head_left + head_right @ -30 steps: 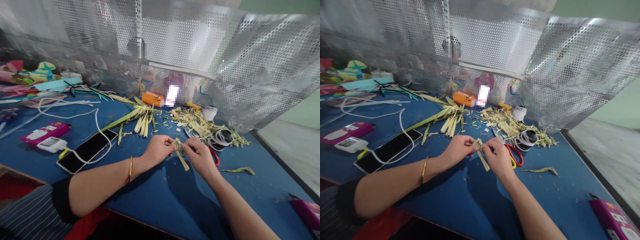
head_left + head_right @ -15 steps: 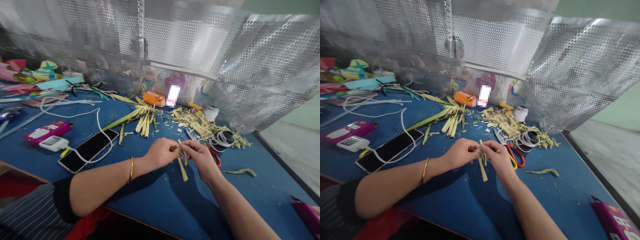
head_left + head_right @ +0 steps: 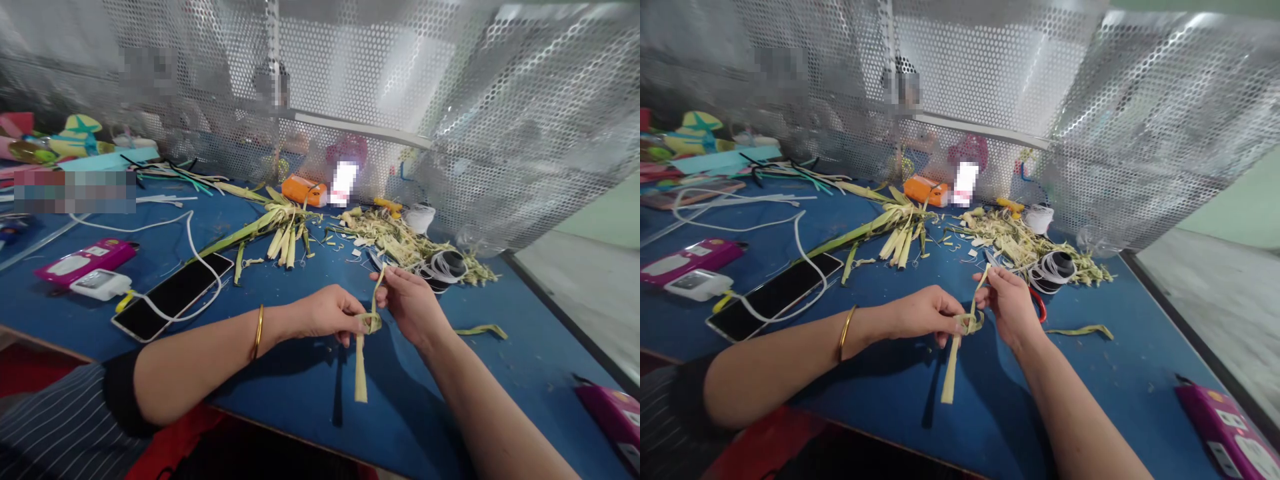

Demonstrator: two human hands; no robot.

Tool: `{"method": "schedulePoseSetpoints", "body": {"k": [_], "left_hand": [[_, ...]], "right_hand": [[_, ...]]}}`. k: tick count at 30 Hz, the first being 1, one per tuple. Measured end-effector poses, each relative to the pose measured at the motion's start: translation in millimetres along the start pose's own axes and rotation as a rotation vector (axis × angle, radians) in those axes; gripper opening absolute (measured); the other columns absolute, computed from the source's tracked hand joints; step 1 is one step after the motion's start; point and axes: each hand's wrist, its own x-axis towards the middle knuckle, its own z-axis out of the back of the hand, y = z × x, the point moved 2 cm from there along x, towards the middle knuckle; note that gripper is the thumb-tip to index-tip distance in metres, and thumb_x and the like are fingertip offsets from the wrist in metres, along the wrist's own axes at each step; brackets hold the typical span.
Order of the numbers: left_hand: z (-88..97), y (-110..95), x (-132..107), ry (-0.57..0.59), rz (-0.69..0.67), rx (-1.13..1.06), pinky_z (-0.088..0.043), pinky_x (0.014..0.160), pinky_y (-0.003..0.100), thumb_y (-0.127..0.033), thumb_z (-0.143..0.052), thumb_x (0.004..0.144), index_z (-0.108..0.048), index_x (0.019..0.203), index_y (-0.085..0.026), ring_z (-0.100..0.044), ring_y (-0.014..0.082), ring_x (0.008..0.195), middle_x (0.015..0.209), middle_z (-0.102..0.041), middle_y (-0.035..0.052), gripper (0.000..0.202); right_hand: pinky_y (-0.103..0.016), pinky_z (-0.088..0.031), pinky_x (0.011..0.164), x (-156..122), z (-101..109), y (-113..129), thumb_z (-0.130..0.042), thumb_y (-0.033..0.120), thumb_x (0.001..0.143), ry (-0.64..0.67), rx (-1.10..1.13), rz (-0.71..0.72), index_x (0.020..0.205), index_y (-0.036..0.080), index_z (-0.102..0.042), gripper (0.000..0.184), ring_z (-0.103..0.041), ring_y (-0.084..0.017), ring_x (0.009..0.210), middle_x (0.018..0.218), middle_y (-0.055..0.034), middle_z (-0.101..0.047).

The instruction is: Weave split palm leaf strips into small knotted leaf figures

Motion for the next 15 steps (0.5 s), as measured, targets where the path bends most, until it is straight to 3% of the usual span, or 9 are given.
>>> {"method": "schedulePoseSetpoints", "body": {"k": [4,11,15], "left_hand": [[3.5,-2,-1,0.001,-0.011,-0.025,-0.045,0.053,0.02,-0.038,-0.077,0.067,-0.067,0.063,-0.016,-0.054,0.0083,0.049,0.053,-0.058,-0.0028,0.025],[0.8,-3,-2,-0.097,0.013,0.05,-0.042,0.05,0.021,-0.037,-0.072,0.07,-0.069,0.06,-0.016,-0.053,0.0087,0.045,0.048,-0.058,-0.0009,0.024],[-2.5,-4,-3,-0.08,0.057,0.043,-0.043,0.05,0.022,-0.03,-0.07,0.069,-0.07,0.059,-0.017,-0.053,0.0092,0.045,0.052,-0.062,0.0004,0.017]], "right_hand": [[-0.022,-0.048,0.046,0,-2,1,-0.078,0.036,0.067,-0.017,0.086,0.032,0.07,0.018,-0.057,0.028,-0.06,-0.01,0.05,0.073,-0.0016,-0.067],[-0.021,-0.05,0.053,-10,-19,-3,-0.074,0.04,0.072,0.069,0.107,0.159,0.074,0.019,-0.056,0.028,-0.064,-0.011,0.058,0.079,-0.0001,-0.067],[-0.024,-0.049,0.06,-13,-24,-5,-0.067,0.04,0.08,0.093,0.066,0.26,0.078,0.02,-0.054,0.024,-0.065,-0.011,0.063,0.083,-0.0003,-0.066]]}}
